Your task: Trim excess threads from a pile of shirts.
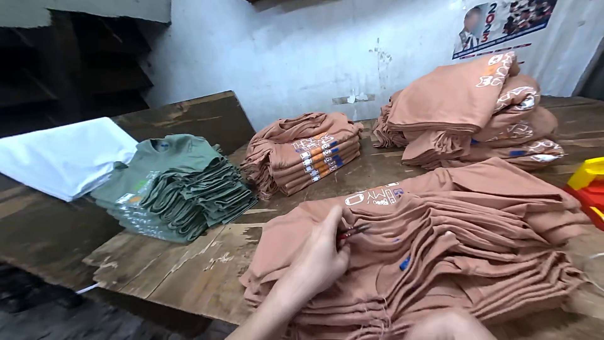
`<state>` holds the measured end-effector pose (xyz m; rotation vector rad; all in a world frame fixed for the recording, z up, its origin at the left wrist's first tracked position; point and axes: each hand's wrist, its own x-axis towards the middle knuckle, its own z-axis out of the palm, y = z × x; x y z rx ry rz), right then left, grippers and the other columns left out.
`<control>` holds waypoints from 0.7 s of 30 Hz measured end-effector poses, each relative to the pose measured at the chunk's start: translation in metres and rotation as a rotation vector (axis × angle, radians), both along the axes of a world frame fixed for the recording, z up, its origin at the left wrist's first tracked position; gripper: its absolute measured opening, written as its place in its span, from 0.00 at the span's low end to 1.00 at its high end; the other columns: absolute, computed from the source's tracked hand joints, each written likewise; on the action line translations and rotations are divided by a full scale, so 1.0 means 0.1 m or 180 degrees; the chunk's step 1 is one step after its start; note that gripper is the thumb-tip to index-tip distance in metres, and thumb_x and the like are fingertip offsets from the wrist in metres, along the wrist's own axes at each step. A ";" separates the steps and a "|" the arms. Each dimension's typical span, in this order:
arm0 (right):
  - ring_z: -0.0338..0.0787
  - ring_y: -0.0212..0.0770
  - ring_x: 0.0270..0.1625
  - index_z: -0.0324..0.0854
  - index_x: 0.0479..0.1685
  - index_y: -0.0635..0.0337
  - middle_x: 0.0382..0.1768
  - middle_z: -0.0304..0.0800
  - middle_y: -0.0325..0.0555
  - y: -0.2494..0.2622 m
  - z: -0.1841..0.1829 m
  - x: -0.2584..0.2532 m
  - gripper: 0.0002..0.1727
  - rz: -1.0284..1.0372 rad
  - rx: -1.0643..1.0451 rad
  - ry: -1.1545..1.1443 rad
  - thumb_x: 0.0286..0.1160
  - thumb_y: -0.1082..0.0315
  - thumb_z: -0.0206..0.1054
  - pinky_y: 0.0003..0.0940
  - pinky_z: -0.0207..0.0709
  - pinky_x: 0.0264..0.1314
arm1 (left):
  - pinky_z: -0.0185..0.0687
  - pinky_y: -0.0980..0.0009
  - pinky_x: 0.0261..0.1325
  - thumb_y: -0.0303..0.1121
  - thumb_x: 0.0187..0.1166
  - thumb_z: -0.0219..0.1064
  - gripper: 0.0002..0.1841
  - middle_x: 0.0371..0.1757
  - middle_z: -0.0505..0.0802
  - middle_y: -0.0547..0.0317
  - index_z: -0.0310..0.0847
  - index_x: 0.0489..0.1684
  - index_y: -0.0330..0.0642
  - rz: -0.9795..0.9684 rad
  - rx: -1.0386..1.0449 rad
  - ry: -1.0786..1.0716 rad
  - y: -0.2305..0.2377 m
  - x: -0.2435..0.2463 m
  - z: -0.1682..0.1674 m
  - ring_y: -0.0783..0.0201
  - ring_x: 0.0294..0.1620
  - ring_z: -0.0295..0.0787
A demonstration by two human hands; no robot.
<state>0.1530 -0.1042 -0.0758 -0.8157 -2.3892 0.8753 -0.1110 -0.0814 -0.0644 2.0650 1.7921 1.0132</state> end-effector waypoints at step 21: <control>0.93 0.31 0.33 0.85 0.35 0.72 0.53 0.81 0.54 -0.03 -0.47 -0.65 0.01 -0.1460 0.0025 0.2860 0.71 0.83 0.69 0.27 0.96 0.35 | 0.90 0.60 0.51 0.53 0.67 0.78 0.16 0.44 0.92 0.67 0.93 0.49 0.60 -0.0137 0.0716 0.0625 -0.49 0.17 0.03 0.67 0.45 0.90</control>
